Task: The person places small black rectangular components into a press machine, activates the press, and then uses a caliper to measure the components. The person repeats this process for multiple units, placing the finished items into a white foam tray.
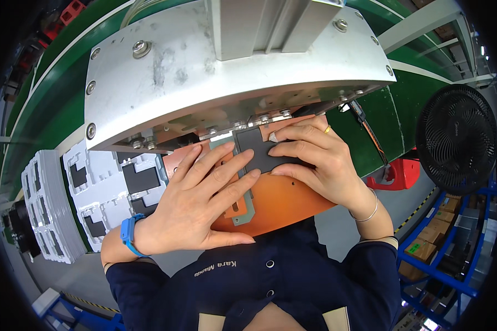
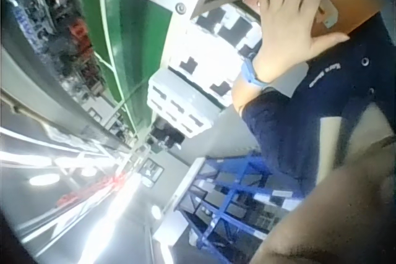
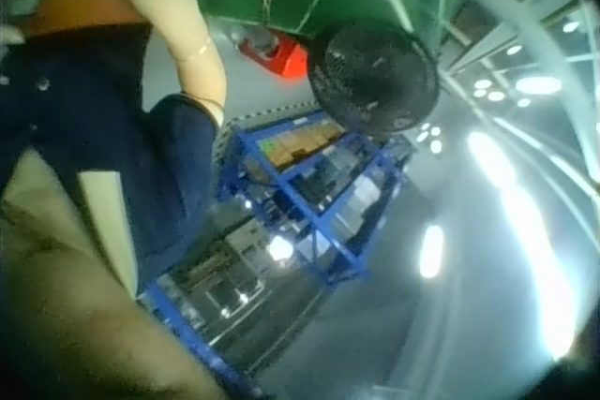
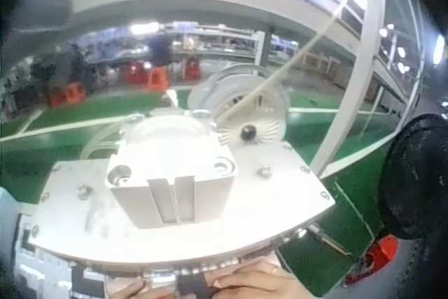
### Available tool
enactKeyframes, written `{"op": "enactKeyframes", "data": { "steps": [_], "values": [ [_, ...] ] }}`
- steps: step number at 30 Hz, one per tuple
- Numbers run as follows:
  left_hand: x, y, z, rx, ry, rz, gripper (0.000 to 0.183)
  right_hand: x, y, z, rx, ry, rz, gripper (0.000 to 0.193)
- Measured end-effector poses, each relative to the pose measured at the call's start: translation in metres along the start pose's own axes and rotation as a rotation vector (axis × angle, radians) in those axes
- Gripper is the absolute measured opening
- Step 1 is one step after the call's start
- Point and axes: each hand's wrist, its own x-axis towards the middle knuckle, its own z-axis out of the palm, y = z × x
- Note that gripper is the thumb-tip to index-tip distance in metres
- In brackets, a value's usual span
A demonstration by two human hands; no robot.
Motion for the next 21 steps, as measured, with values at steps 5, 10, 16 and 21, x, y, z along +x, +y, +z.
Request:
{"op": "enactKeyframes", "data": {
  "steps": [5, 10, 16, 21],
  "values": [
    [0.0007, -0.0001, -0.0001, -0.014, -0.006, -0.005, 0.091, 0.0014, 0.0007, -0.0016, 0.010, -0.027, 0.011, 0.028],
    [0.0003, 0.0003, 0.0006, -0.018, -0.013, -0.012, 0.091, 0.0006, 0.0021, -0.0022, 0.050, -0.047, 0.028, 0.027],
    [0.0002, 0.0000, 0.0016, -0.038, -0.023, -0.027, 0.091, 0.0035, 0.0034, -0.0003, 0.088, -0.045, 0.028, 0.026],
    [-0.0007, 0.0006, 0.0020, -0.030, -0.029, -0.036, 0.089, 0.0046, 0.0015, -0.0007, 0.104, -0.050, 0.048, 0.025]
  ]
}}
